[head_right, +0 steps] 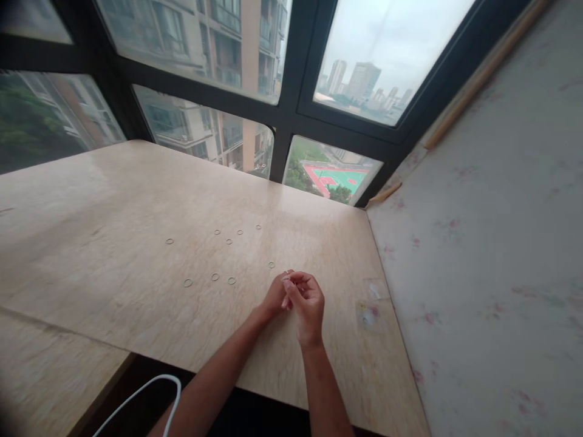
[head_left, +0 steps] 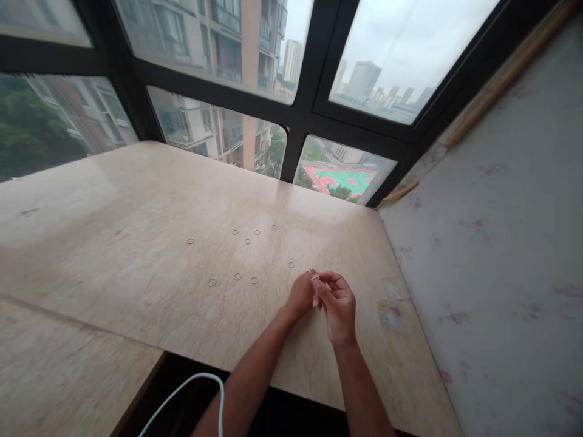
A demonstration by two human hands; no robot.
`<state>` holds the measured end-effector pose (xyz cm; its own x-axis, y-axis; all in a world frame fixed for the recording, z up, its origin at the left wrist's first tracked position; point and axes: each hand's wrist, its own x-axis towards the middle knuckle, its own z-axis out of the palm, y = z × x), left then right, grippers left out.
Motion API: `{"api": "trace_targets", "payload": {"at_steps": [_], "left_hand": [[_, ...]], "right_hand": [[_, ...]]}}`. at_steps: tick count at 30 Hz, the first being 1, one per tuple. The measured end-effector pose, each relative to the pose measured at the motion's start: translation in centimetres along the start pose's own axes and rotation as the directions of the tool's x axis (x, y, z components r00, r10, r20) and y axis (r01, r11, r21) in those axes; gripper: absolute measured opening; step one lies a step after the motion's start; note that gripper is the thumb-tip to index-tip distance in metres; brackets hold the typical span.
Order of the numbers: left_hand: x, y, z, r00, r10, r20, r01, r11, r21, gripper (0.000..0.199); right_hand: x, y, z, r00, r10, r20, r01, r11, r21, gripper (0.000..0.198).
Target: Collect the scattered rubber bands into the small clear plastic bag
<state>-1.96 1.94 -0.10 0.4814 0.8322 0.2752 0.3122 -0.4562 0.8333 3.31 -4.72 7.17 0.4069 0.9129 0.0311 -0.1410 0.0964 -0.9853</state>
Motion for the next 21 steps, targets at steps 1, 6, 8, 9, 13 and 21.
{"api": "trace_targets", "payload": {"at_steps": [1,6,8,9,13,21], "left_hand": [[0.2,0.2,-0.3,1.000,0.020,-0.002,-0.020,1.000,0.021,0.021],[0.6,0.6,-0.6,0.999,0.044,-0.022,-0.045,0.999,-0.017,0.017],[0.6,0.5,-0.4,0.999,0.043,-0.023,-0.043,0.999,-0.020,0.016],[0.6,0.4,-0.4,0.999,0.043,-0.019,-0.044,0.999,-0.021,0.016],[0.7,0.2,-0.3,0.999,0.036,-0.009,-0.036,0.999,-0.029,0.015],[0.7,0.2,-0.3,1.000,0.021,-0.004,-0.021,1.000,-0.001,0.016]], "right_hand": [[-0.2,-0.1,-0.9,1.000,0.000,-0.029,0.000,1.000,0.004,0.030],[-1.0,-0.3,-5.3,0.983,0.005,-0.182,-0.007,1.000,-0.015,0.035],[-1.5,-0.2,-6.9,0.971,-0.001,-0.237,-0.009,0.999,-0.043,0.035],[-1.7,-0.1,-7.8,0.966,-0.002,-0.259,-0.015,0.998,-0.061,0.034],[-2.8,0.4,-11.4,0.944,-0.015,-0.330,-0.035,0.989,-0.147,0.034],[-4.5,0.7,-17.7,0.883,-0.107,-0.458,-0.052,0.945,-0.322,0.040]]}}
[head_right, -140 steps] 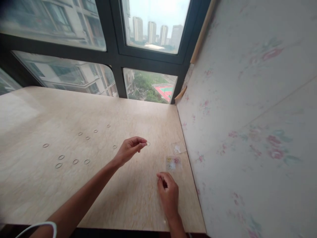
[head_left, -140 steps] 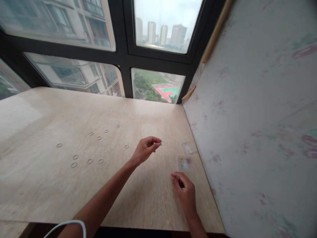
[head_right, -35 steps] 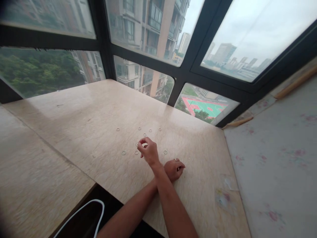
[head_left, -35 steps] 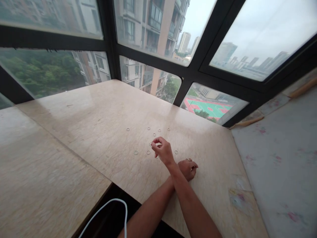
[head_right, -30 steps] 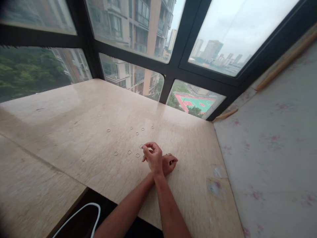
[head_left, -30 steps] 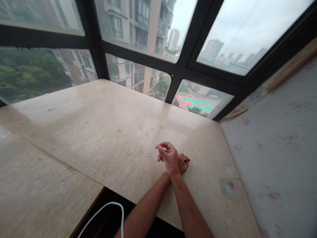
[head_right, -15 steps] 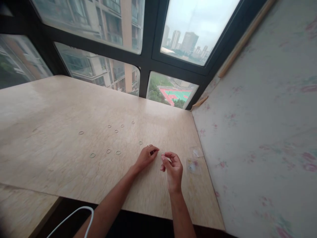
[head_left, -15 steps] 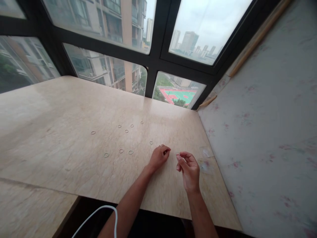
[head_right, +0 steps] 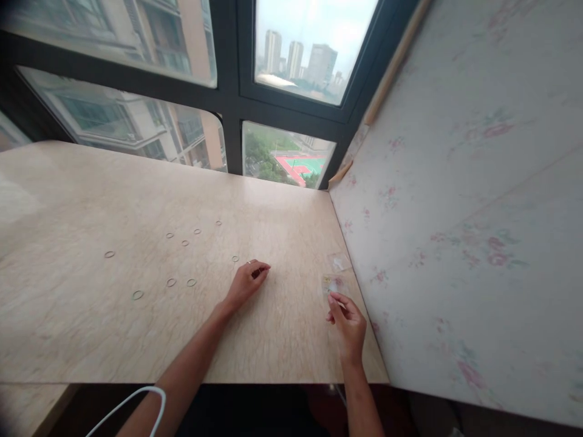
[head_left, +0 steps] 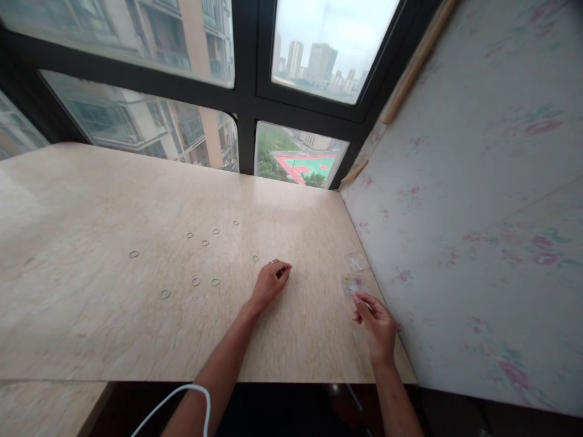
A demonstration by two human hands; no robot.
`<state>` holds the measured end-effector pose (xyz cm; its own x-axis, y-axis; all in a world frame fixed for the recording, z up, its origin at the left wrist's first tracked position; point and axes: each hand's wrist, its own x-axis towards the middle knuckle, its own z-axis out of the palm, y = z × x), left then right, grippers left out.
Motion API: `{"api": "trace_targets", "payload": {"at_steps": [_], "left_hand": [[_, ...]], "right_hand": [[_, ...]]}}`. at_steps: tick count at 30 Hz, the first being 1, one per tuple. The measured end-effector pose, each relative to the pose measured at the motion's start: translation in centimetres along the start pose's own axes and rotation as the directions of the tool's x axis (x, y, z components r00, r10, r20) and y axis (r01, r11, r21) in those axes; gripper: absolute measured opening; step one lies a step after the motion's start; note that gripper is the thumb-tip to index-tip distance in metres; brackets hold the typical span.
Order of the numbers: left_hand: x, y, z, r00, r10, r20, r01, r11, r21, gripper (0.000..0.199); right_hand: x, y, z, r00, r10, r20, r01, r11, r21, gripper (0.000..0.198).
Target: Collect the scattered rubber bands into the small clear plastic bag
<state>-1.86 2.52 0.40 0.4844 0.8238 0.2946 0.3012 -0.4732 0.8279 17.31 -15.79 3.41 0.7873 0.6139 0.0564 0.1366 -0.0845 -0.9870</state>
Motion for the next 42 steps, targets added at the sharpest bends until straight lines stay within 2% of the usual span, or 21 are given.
{"api": "trace_targets", "payload": {"at_steps": [4,10,15,18,20,23,25,30,34,37,42], "left_hand": [[0.0,-0.1,0.0,1.000,0.000,-0.004,0.000,1.000,-0.004,0.016],[0.1,0.2,-0.3,1.000,-0.003,-0.008,0.003,1.000,-0.015,0.016],[0.0,0.1,-0.2,1.000,-0.001,-0.005,0.001,1.000,-0.015,0.016],[0.0,0.1,-0.2,1.000,-0.004,-0.001,0.004,1.000,-0.015,0.016],[-0.1,0.1,-0.2,1.000,-0.007,0.004,0.007,1.000,-0.009,0.016],[-0.2,0.3,-0.1,1.000,-0.001,0.013,0.001,1.000,0.009,0.016],[-0.3,0.5,-0.1,1.000,0.007,0.019,-0.007,1.000,0.026,0.017],[-0.9,0.9,-0.2,0.999,0.023,0.038,-0.025,0.998,0.049,0.018],[-1.3,1.1,-0.3,0.999,0.045,0.024,-0.045,0.999,0.030,0.019],[-1.4,1.0,-0.4,0.998,0.041,-0.038,-0.041,0.999,-0.013,0.017],[-2.0,0.3,-1.9,0.985,-0.002,-0.173,-0.001,1.000,-0.017,0.015]], "right_hand": [[0.8,0.2,-0.9,0.998,-0.043,-0.043,0.040,0.998,-0.057,0.040],[2.2,0.0,-0.5,0.992,-0.049,-0.120,0.045,0.998,-0.041,0.044],[1.1,-0.1,-0.2,0.989,-0.089,-0.118,0.077,0.992,-0.101,0.041],[-0.6,0.7,0.3,0.992,-0.107,-0.061,0.100,0.989,-0.112,0.037],[-1.7,1.4,0.6,0.991,-0.132,0.028,0.135,0.982,-0.130,0.033],[-2.6,2.0,1.0,0.958,-0.204,0.202,0.234,0.962,-0.142,0.024],[-2.6,2.2,1.1,0.931,-0.244,0.271,0.291,0.945,-0.150,0.020],[-2.1,2.2,1.0,0.889,-0.297,0.350,0.384,0.898,-0.213,0.015],[-1.9,2.0,1.1,0.816,-0.376,0.439,0.507,0.830,-0.231,0.014],[-1.5,2.0,1.2,0.772,-0.414,0.483,0.566,0.793,-0.225,0.016],[-0.9,2.9,1.4,0.757,-0.448,0.475,0.599,0.767,-0.230,0.017]]}}
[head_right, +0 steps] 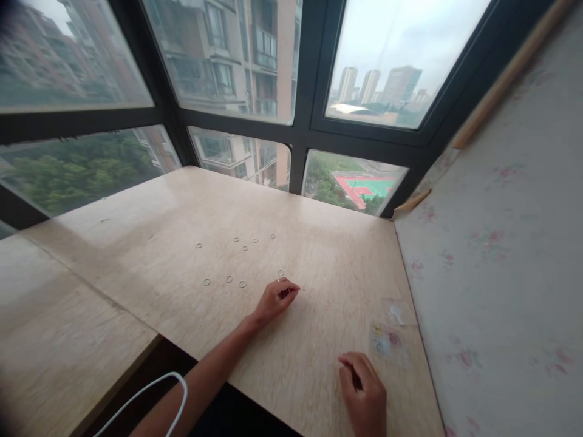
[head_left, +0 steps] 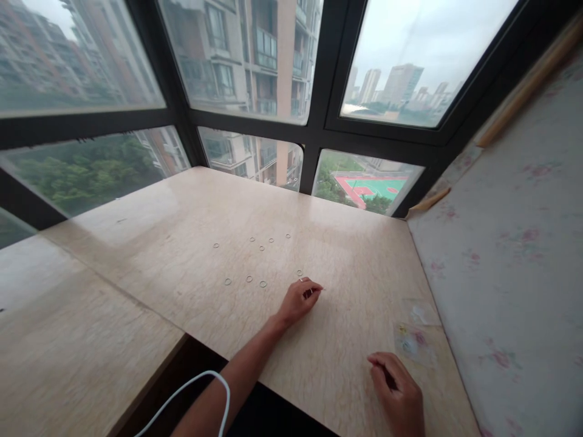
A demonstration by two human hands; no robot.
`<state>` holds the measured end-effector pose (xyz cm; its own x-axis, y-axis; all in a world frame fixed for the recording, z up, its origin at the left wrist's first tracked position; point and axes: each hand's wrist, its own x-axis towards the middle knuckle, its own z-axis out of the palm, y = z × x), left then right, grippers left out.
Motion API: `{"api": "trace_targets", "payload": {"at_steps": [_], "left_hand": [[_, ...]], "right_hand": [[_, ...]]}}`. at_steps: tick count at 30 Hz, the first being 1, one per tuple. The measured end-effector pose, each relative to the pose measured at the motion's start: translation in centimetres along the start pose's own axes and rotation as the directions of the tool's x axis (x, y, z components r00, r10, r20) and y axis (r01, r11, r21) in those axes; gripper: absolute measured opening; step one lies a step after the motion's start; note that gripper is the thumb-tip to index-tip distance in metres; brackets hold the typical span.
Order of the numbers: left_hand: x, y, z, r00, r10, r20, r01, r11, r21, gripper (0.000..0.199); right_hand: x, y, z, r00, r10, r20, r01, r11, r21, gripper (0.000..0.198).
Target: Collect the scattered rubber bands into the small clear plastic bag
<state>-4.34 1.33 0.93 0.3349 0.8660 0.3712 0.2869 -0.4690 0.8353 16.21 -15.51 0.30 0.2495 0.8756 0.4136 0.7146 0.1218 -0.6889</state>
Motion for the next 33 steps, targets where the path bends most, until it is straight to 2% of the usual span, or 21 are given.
{"api": "trace_targets", "payload": {"at_steps": [5,8,10,12,15,17,19,23,28,33], "left_hand": [[-1.0,-0.4,-3.9,0.993,0.008,-0.118,0.002,0.997,0.080,0.017],[-1.9,-0.5,-7.2,0.990,0.015,-0.140,0.011,0.983,0.184,0.018],[-2.5,-0.6,-9.5,0.990,-0.032,-0.140,0.071,0.956,0.284,0.020],[-3.0,-0.9,-11.8,0.982,-0.125,-0.143,0.174,0.892,0.418,0.021],[-3.6,-1.4,-14.7,0.938,-0.294,-0.184,0.343,0.707,0.618,0.023],[-3.8,-1.7,-15.9,0.907,-0.365,-0.209,0.402,0.601,0.691,0.027],[-3.9,-1.7,-16.4,0.891,-0.400,-0.214,0.419,0.546,0.726,0.029],[-3.8,-1.3,-15.8,0.887,-0.425,-0.178,0.398,0.512,0.761,0.028],[-3.6,-0.7,-14.5,0.893,-0.438,-0.103,0.323,0.465,0.824,0.028],[-3.0,-1.3,-14.9,0.916,-0.400,-0.030,0.210,0.412,0.887,0.034]], "right_hand": [[0.1,0.5,0.1,0.997,-0.080,-0.001,0.080,0.997,-0.007,0.019],[0.2,0.4,0.1,0.995,-0.096,0.014,0.096,0.995,-0.006,0.021],[0.2,0.4,0.1,0.996,-0.086,0.018,0.086,0.996,-0.005,0.023],[0.1,0.4,0.2,0.997,-0.069,0.024,0.069,0.998,-0.011,0.024],[0.0,0.5,0.3,0.998,-0.060,0.033,0.061,0.998,-0.025,0.025],[-0.2,0.6,0.4,0.997,-0.070,0.040,0.072,0.997,-0.031,0.025],[-0.2,0.6,0.4,0.996,-0.083,0.045,0.084,0.996,-0.033,0.024],[-0.3,0.6,0.4,0.995,-0.090,0.051,0.092,0.995,-0.031,0.023],[-0.3,0.6,0.5,0.994,-0.095,0.051,0.097,0.995,-0.036,0.022],[-0.3,0.5,0.5,0.994,-0.091,0.054,0.093,0.995,-0.029,0.023]]}}
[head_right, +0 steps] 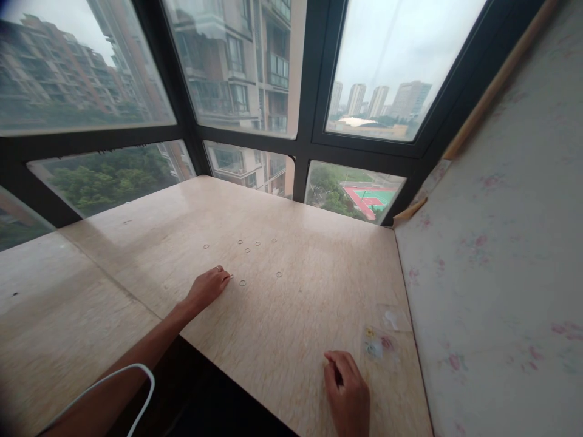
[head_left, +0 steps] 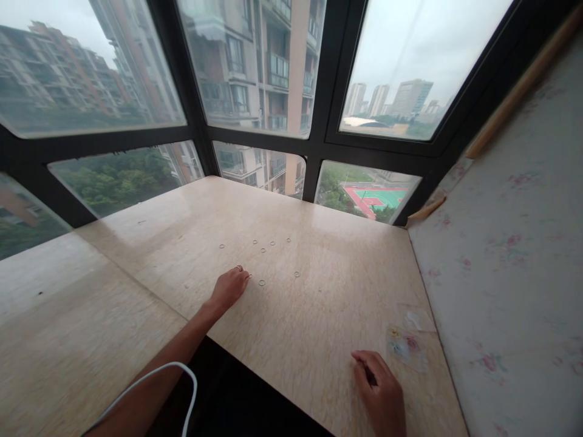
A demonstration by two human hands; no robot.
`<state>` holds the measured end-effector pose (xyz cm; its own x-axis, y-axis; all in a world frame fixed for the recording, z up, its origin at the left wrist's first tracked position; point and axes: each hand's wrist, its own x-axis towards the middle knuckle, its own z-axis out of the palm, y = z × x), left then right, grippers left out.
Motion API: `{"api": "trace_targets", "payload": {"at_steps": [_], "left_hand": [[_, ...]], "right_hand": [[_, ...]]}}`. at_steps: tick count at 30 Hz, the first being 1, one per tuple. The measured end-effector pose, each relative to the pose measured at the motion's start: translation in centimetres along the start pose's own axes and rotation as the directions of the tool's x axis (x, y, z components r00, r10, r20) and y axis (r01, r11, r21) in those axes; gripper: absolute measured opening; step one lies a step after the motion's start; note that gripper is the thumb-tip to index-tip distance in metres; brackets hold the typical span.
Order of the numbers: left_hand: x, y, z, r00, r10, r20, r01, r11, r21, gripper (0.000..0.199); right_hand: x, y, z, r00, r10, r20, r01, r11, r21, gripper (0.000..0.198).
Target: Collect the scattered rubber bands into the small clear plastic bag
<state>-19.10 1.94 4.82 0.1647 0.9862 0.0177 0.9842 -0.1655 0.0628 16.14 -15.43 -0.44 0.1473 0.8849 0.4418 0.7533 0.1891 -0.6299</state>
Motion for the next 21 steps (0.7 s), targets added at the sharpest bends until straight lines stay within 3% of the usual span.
{"api": "trace_targets", "payload": {"at_steps": [7,12,15,18,21], "left_hand": [[1.4,-1.5,-0.9,0.987,0.119,0.108,-0.123,0.992,0.028,0.021],[1.6,-1.8,-1.1,0.980,0.133,0.147,-0.120,0.988,-0.096,0.008],[1.3,-0.8,-1.0,0.986,0.131,0.106,-0.098,0.957,-0.273,0.008],[0.6,1.6,-1.2,0.994,0.081,0.070,-0.030,0.840,-0.542,0.011],[0.0,5.3,-1.9,0.996,0.054,0.073,0.028,0.580,-0.814,0.015]], "right_hand": [[-0.1,-0.2,-0.3,0.999,0.044,0.017,-0.045,0.997,0.065,0.022],[-0.2,-0.6,-0.5,0.996,0.082,0.038,-0.085,0.991,0.103,0.023],[-0.4,-0.7,-0.4,0.995,0.084,0.048,-0.088,0.991,0.103,0.024],[-0.5,-1.0,-0.4,0.995,0.064,0.073,-0.070,0.994,0.080,0.024],[-0.5,-1.6,-0.4,0.991,0.049,0.123,-0.055,0.997,0.049,0.023]]}}
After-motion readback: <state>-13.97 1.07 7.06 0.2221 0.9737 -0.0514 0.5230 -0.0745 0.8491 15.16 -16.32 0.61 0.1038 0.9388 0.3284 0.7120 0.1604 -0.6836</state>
